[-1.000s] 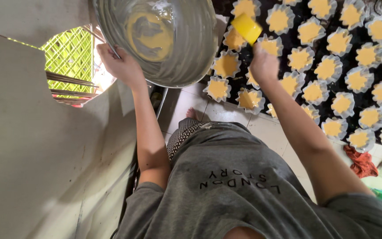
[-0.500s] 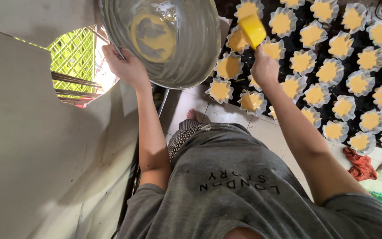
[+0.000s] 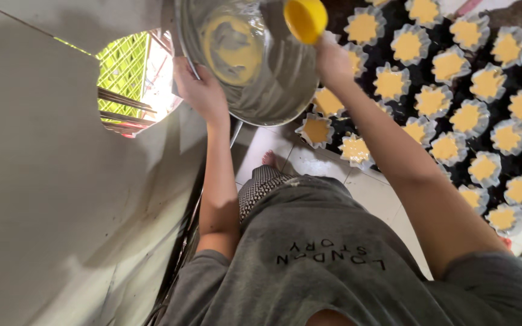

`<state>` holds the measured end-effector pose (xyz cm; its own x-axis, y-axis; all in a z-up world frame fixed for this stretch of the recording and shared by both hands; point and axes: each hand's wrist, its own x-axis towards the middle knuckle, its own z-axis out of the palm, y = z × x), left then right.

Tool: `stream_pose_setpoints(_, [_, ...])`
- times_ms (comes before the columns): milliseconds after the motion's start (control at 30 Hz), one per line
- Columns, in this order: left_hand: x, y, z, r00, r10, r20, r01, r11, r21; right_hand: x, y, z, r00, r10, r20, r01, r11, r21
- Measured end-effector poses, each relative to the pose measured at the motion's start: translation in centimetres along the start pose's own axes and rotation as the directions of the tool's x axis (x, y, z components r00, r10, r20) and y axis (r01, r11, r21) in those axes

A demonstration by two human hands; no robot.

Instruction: The person pours yellow batter from a large metal bowl into star-shaped paper molds arranged on a tray using a yellow scoop. After filling the molds, the person wipes the tray surface with a purple cloth.

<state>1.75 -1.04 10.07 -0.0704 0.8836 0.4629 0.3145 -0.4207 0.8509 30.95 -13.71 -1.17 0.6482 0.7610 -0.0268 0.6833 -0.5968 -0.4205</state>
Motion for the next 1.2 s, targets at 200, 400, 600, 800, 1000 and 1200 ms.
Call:
stream_pose_setpoints(200, [-0.1,-1.8,-0.3,0.992,0.121,0.023,-0.123,0.967,0.224,6.2,-3.1,7.8,0.871,-0.489,-0.054,0.453,0.839,-0.301])
stream_pose_setpoints(400, [-0.5,-0.7,0.0,0.990,-0.128,0.059,0.115,0.975,0.189,-0.1,-6.5,11.4,0.850,-0.426,0.310,0.489,0.857,-0.161])
stream_pose_setpoints(600, [0.0,1.2,-0.1,1.000,0.005,-0.013,-0.003,0.990,0.138,-2.3,-14.2,7.5,0.759,-0.450,0.471,0.240,0.865,0.441])
stream_pose_setpoints(800, [0.2,1.8,-1.6,0.991,-0.129,0.033,0.129,0.992,0.005,1.8,-12.3,2.0,0.853,0.025,0.521,-0.265,0.881,0.392])
stream_pose_setpoints(1000, [-0.1,1.1,-1.8,0.998,-0.021,0.055,0.015,0.994,0.108,3.2,-9.5,10.8,0.976,-0.112,0.187,0.140,0.979,-0.146])
stream_pose_setpoints(1200, [-0.6,-0.7,-1.3,0.995,-0.060,0.078,0.045,0.984,0.175,5.4,-12.9,13.9,0.955,-0.281,0.099,0.277,0.960,0.044])
